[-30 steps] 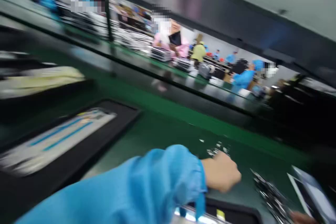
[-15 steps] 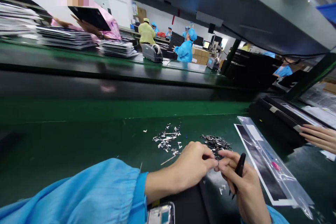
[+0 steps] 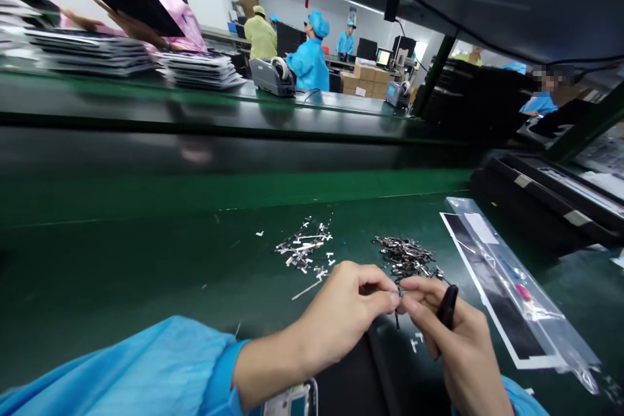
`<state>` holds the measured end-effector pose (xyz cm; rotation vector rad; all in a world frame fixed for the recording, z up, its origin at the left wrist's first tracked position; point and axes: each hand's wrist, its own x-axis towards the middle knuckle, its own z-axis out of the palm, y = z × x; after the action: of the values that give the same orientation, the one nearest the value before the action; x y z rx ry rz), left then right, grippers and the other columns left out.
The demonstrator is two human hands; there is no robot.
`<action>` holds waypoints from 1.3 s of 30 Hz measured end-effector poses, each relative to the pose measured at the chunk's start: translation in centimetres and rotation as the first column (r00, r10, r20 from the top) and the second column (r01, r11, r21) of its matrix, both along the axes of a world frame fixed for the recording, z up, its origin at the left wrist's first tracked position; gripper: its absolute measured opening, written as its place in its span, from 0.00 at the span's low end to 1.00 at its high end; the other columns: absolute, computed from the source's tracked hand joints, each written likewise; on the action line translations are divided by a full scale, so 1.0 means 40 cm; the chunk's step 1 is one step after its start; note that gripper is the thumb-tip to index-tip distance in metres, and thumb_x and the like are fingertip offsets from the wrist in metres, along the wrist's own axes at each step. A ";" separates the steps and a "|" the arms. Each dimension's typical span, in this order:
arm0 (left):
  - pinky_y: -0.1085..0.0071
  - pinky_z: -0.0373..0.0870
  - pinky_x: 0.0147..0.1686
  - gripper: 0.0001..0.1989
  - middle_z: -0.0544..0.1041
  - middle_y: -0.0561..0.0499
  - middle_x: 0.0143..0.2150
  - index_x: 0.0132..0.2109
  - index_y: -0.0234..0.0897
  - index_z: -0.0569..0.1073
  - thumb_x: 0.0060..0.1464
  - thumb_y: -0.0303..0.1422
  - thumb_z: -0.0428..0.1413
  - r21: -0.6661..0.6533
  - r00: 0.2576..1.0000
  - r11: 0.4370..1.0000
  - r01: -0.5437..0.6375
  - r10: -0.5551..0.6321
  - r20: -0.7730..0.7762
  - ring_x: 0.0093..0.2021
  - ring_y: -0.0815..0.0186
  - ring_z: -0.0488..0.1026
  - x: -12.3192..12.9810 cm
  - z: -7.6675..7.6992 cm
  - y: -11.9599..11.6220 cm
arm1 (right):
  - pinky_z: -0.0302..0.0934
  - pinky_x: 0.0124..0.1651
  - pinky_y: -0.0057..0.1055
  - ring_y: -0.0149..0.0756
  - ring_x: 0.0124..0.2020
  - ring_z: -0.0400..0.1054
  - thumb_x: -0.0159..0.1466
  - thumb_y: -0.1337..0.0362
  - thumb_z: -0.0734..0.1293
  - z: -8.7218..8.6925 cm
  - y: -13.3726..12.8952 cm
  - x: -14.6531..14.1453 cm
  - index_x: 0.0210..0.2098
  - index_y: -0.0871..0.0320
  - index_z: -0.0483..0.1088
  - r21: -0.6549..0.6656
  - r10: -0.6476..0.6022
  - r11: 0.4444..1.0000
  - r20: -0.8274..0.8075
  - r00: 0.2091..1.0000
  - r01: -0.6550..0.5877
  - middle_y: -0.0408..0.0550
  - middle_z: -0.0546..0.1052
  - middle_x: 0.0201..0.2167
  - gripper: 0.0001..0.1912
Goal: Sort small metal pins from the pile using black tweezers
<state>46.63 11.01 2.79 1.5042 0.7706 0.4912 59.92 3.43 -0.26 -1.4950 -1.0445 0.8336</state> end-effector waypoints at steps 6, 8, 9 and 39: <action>0.76 0.54 0.28 0.07 0.67 0.56 0.23 0.24 0.33 0.70 0.47 0.25 0.50 0.239 0.989 0.968 0.083 -0.050 -0.140 0.27 0.72 0.62 -0.009 0.006 -0.006 | 0.44 0.19 0.23 0.22 0.17 0.50 0.54 0.58 0.67 0.017 -0.002 0.015 0.29 0.55 0.73 0.023 0.124 0.992 0.078 0.989 -0.126 0.39 0.65 0.18 0.07; 0.76 0.54 0.28 0.08 0.66 0.56 0.23 0.23 0.33 0.69 0.47 0.25 0.49 0.305 0.979 0.944 0.123 -0.065 -0.194 0.27 0.72 0.62 -0.009 0.005 -0.008 | 0.46 0.22 0.25 0.26 0.20 0.55 0.54 0.58 0.67 0.026 -0.003 0.012 0.28 0.55 0.73 0.002 0.117 0.993 0.100 0.988 -0.118 0.41 0.67 0.20 0.08; 0.76 0.54 0.29 0.08 0.66 0.56 0.23 0.23 0.33 0.69 0.47 0.25 0.50 0.316 0.975 0.939 0.137 -0.071 -0.210 0.28 0.72 0.62 -0.009 0.004 -0.009 | 0.47 0.23 0.26 0.27 0.23 0.57 0.54 0.57 0.67 0.031 -0.004 0.010 0.26 0.56 0.72 -0.020 0.121 0.993 0.115 0.986 -0.119 0.42 0.68 0.21 0.09; 0.76 0.62 0.25 0.02 0.69 0.53 0.18 0.25 0.30 0.69 0.39 0.23 0.53 -0.326 0.989 0.935 0.138 -0.111 0.098 0.21 0.71 0.65 -0.006 0.010 -0.010 | 0.43 0.15 0.21 0.21 0.13 0.51 0.51 0.58 0.70 0.035 0.009 0.021 0.23 0.60 0.71 -0.034 0.006 0.999 -0.170 0.985 -0.012 0.44 0.67 0.18 0.11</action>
<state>46.38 10.60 3.18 1.2022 0.6551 0.3042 60.77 3.77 1.13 -1.4222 -0.9146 0.9725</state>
